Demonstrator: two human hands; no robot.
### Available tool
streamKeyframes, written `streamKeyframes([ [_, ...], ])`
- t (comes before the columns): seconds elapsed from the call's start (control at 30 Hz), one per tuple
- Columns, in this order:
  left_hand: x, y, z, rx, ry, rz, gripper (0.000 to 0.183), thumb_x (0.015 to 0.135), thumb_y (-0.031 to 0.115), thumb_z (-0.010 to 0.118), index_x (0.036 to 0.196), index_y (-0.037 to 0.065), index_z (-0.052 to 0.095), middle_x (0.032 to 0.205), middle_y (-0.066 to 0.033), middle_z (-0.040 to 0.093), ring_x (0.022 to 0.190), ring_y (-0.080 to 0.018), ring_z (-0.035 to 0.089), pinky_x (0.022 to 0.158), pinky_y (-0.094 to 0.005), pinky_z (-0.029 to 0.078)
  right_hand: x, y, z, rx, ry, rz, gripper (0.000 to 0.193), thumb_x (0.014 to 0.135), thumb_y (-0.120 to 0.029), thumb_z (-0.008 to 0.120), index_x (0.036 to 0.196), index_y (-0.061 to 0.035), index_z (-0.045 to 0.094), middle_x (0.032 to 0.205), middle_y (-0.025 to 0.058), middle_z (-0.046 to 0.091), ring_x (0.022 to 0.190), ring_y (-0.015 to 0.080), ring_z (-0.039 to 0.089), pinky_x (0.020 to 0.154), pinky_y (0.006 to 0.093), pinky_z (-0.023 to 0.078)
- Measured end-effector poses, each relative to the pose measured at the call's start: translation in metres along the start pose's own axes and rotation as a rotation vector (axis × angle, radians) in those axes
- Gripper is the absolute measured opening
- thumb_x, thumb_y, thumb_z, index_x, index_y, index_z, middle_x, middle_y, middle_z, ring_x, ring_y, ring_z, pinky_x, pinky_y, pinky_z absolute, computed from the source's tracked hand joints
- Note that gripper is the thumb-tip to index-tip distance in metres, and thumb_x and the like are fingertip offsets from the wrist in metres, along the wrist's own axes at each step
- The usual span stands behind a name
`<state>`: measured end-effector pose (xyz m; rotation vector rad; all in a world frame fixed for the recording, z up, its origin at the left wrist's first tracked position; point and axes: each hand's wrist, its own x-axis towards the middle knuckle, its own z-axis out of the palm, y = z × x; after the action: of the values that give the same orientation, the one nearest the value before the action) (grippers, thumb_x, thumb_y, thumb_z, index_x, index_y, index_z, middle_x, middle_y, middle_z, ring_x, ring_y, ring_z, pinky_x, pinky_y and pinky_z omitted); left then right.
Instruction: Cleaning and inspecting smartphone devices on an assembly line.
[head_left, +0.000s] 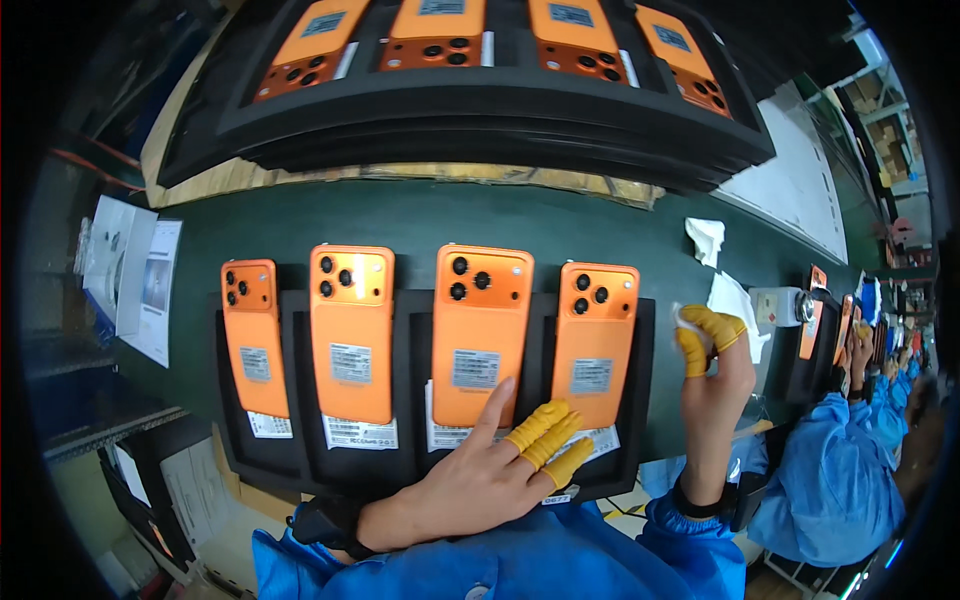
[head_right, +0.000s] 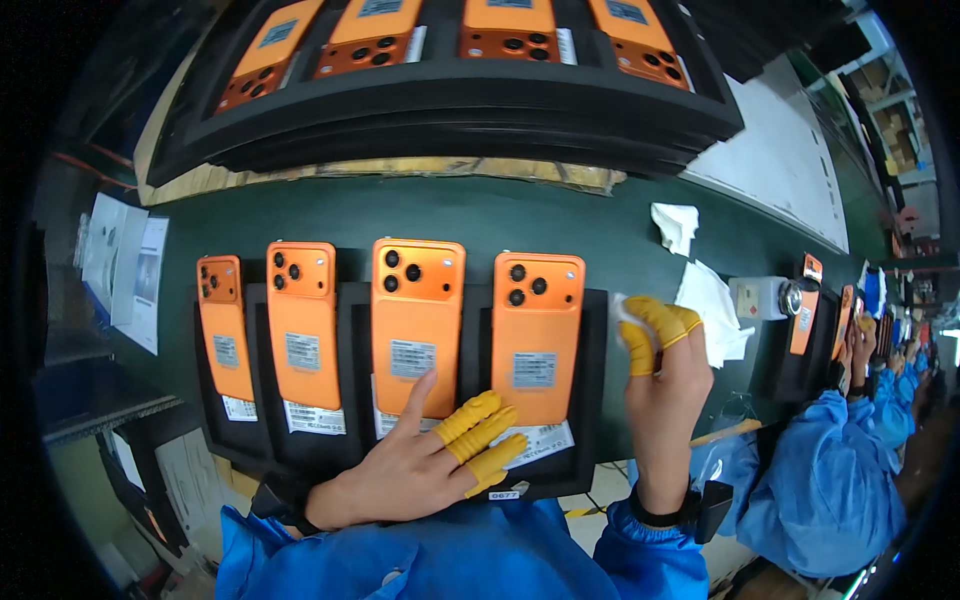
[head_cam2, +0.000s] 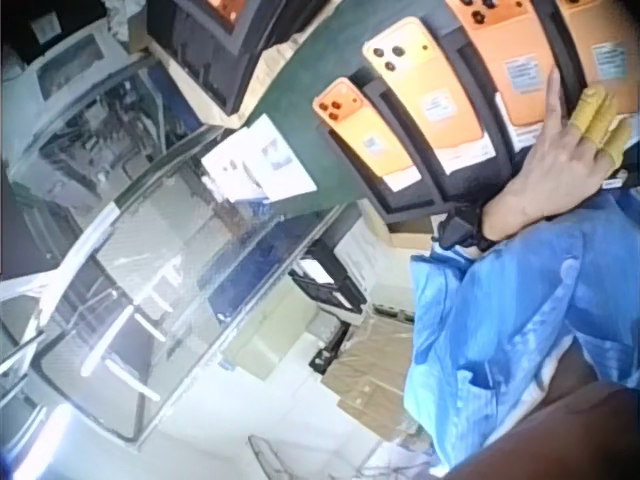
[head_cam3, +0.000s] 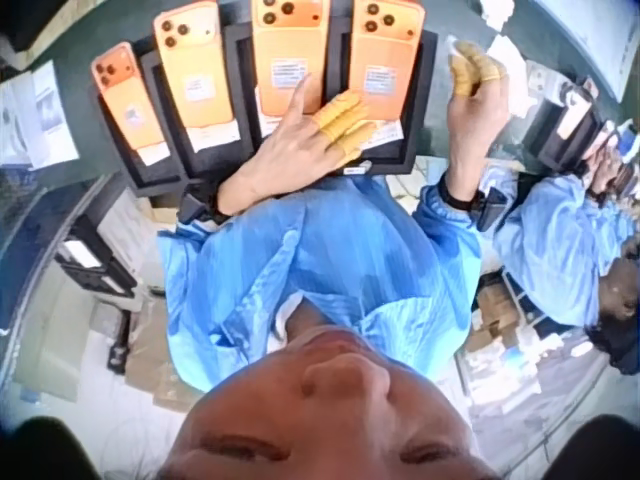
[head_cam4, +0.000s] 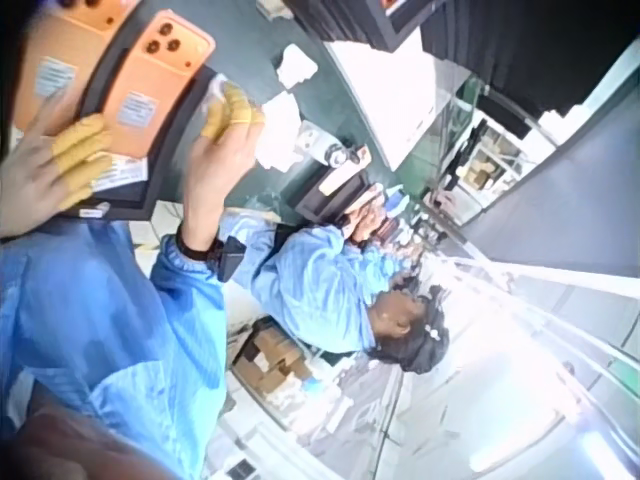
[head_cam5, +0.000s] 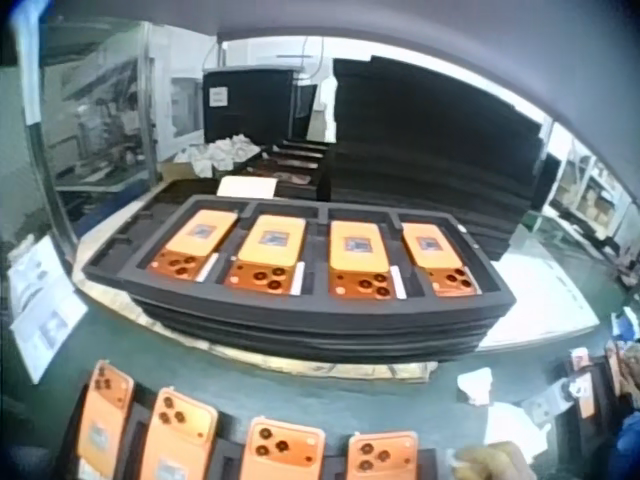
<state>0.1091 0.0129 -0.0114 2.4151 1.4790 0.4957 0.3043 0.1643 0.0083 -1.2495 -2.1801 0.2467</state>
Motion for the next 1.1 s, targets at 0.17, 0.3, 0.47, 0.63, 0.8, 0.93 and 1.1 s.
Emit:
streamKeyframes([
  [0.17, -0.026, -0.018, -0.019, -0.015, 0.08, -0.245, 0.04, 0.083, 0.034, 0.064, 0.118, 0.015, 0.061, 0.125, -0.0014, 0.058, 0.124, -0.0176, 0.048, 0.108, -0.0645, 0.016, 0.015, -0.041, 0.028, 0.222, -0.099, -0.123, 0.033, 0.074, 0.002, 0.07, 0.106, -0.0037, 0.063, 0.092, 0.0138, 0.062, 0.08, 0.0277, 0.062, 0.065, 0.0318, 0.05],
  [0.3, -0.039, -0.023, -0.006, 0.061, -0.072, -0.279, 0.043, 0.084, 0.036, 0.061, 0.118, 0.01, 0.061, 0.127, -0.0022, 0.057, 0.12, -0.017, 0.051, 0.106, -0.068, 0.009, 0.037, -0.08, 0.072, 0.271, -0.161, -0.257, 0.037, 0.07, 0.006, 0.067, 0.107, -0.0007, 0.063, 0.094, 0.0155, 0.059, 0.079, 0.0327, 0.059, 0.067, 0.0363, 0.051],
  [0.47, -0.04, -0.027, -0.003, 0.041, 0.063, -0.258, 0.04, 0.087, 0.035, 0.058, 0.117, 0.008, 0.061, 0.112, -0.0059, 0.065, 0.109, -0.0157, 0.06, 0.104, -0.0704, 0.008, 0.021, -0.096, 0.095, 0.032, -0.28, -0.533, 0.044, 0.065, 0.004, 0.06, 0.109, 0.0061, 0.06, 0.098, 0.0191, 0.055, 0.077, 0.0327, 0.058, 0.066, 0.0366, 0.051],
  [0.63, -0.038, -0.03, 0.003, -0.019, 0.129, -0.205, 0.041, 0.086, 0.034, 0.058, 0.12, 0.011, 0.06, 0.109, -0.0049, 0.066, 0.105, -0.0133, 0.062, 0.104, -0.07, 0.009, 0.019, -0.089, 0.098, 0.045, -0.292, -0.565, 0.053, 0.063, 0.004, 0.06, 0.115, 0.0066, 0.057, 0.1, 0.0191, 0.054, 0.081, 0.0326, 0.058, 0.069, 0.0364, 0.051],
  [0.8, -0.044, -0.033, 0.007, 0.063, 0.084, -0.231, 0.037, 0.088, 0.03, 0.055, 0.12, 0.013, 0.061, 0.105, -0.0047, 0.067, 0.101, -0.0132, 0.063, 0.104, -0.0698, 0.008, 0.019, -0.092, 0.104, 0.049, -0.268, -0.532, 0.054, 0.06, 0.005, 0.061, 0.114, 0.0057, 0.058, 0.097, 0.0189, 0.055, 0.08, 0.0319, 0.058, 0.068, 0.0372, 0.051],
  [0.93, -0.037, -0.03, 0.004, -0.045, 0.144, -0.221, 0.037, 0.088, 0.024, 0.051, 0.119, 0.005, 0.06, 0.106, -0.0092, 0.067, 0.101, -0.0159, 0.061, 0.104, -0.0705, 0.008, 0.017, -0.093, 0.097, 0.024, -0.295, -0.551, 0.051, 0.062, 0.004, 0.061, 0.113, 0.0045, 0.059, 0.095, 0.0191, 0.055, 0.076, 0.0335, 0.057, 0.065, 0.039, 0.05],
  [1.1, -0.044, -0.033, 0.006, 0.042, 0.142, -0.234, 0.038, 0.087, 0.028, 0.055, 0.12, 0.01, 0.061, 0.096, -0.0056, 0.069, 0.098, -0.0104, 0.064, 0.103, -0.0716, 0.008, 0.036, -0.1, 0.111, 0.067, -0.219, -0.455, 0.045, 0.064, 0.006, 0.064, 0.109, 0.0036, 0.061, 0.093, 0.0183, 0.056, 0.077, 0.0326, 0.057, 0.065, 0.0384, 0.05],
])
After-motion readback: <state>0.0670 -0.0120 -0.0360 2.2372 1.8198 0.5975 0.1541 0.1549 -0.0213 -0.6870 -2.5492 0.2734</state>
